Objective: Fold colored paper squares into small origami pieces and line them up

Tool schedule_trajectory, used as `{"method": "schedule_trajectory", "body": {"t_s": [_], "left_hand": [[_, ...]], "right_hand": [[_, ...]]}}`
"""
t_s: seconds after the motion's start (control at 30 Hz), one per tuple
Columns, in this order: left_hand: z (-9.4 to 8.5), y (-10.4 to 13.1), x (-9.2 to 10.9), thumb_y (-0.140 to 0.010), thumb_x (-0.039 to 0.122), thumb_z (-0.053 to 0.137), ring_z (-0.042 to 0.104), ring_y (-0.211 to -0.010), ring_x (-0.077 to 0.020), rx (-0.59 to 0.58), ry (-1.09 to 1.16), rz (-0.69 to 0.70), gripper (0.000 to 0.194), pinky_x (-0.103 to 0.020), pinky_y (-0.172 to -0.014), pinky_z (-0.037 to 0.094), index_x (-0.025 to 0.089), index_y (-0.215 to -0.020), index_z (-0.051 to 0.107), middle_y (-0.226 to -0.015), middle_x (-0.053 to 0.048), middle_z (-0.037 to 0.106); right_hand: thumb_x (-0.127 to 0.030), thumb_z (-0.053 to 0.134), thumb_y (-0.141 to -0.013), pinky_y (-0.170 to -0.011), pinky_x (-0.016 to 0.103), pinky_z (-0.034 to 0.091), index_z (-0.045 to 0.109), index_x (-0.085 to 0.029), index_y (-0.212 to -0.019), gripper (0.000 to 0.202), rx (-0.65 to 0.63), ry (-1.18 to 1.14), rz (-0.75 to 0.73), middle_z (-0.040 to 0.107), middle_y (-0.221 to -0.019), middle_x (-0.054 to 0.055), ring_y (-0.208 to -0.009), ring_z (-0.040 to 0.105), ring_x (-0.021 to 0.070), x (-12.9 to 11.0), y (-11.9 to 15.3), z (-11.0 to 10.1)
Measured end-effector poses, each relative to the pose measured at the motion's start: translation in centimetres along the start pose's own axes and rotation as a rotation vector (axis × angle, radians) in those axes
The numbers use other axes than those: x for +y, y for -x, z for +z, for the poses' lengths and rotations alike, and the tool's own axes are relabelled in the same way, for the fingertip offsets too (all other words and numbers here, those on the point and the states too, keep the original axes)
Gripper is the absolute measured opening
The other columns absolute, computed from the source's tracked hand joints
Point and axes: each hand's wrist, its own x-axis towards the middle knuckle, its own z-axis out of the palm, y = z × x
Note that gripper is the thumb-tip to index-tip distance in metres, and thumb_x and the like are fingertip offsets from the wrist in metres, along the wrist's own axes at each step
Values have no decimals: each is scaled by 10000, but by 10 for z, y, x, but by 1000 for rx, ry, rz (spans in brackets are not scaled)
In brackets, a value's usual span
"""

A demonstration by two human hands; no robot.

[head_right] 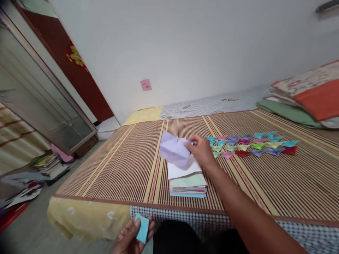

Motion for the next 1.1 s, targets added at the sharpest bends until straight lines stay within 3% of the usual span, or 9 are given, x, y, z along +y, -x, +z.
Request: {"method": "schedule_trajectory", "body": {"t_s": [0.1,0.2,0.33,0.43,0.57,0.73,0.9,1.0,1.1], "left_hand": [[27,3,8,-763,64,818,796,-900,-334,12,-15,80,135,-413,-824,658,93,-870,741,-893,-164,811],[56,3,17,-842,4,705,792,-934,-332,18,-15,96,79,-423,-839,660,71,-882,716,-901,-182,798],[94,-9,27,-914,-28,579,800,-860,-297,34,68,144,146,-403,-797,673,64,-954,684,-882,-183,787],[122,-27,31,-931,-27,540,799,-796,-276,-35,115,70,196,-321,-696,676,16,-1073,669,-911,-212,778],[154,-58,36,-967,4,491,786,-732,-238,-63,128,25,243,-259,-624,657,-4,-1159,640,-886,-198,760],[174,-96,43,-994,28,454,772,-765,-228,-22,128,-89,295,-262,-540,632,21,-1261,580,-1045,-205,724],[182,-115,46,-990,275,630,703,-965,-216,-27,94,-137,323,-378,-768,627,157,-1289,606,-1224,-106,669],[187,-121,44,-976,323,650,682,-1029,-239,-54,50,-133,350,-435,-847,602,165,-1287,615,-1262,-108,653],[193,-126,39,-976,332,648,680,-1036,-242,-79,-18,-116,357,-440,-853,599,168,-1291,612,-1268,-109,649]], "right_hand": [[-228,726,-875,-588,281,566,652,-136,-842,123,-4,-63,134,701,-756,20,-663,689,168,42,36,8],[-304,672,-977,-688,308,594,675,-135,-1014,173,-3,-96,227,710,-932,23,-762,691,145,67,61,24],[-230,698,-931,-785,360,595,676,-140,-1046,148,59,-146,271,726,-1007,49,-888,712,190,77,73,26],[-132,665,-831,-783,340,588,685,-161,-1018,191,144,-201,297,759,-994,79,-967,738,239,80,74,22],[-167,643,-827,-771,350,590,685,-153,-1022,199,241,-247,366,766,-996,97,-951,747,254,86,75,23],[-258,685,-948,-707,327,602,662,-139,-1087,185,203,-302,448,727,-1012,50,-814,714,171,87,73,27],[-291,676,-977,-584,253,573,675,-132,-1009,162,92,-372,469,700,-856,0,-637,658,108,84,71,28],[-323,712,-923,-610,286,595,683,-149,-982,186,166,-433,451,737,-846,23,-671,698,150,92,70,19],[-350,752,-782,-612,327,612,686,-173,-949,253,306,-514,419,765,-774,48,-723,743,240,102,74,2]]}}
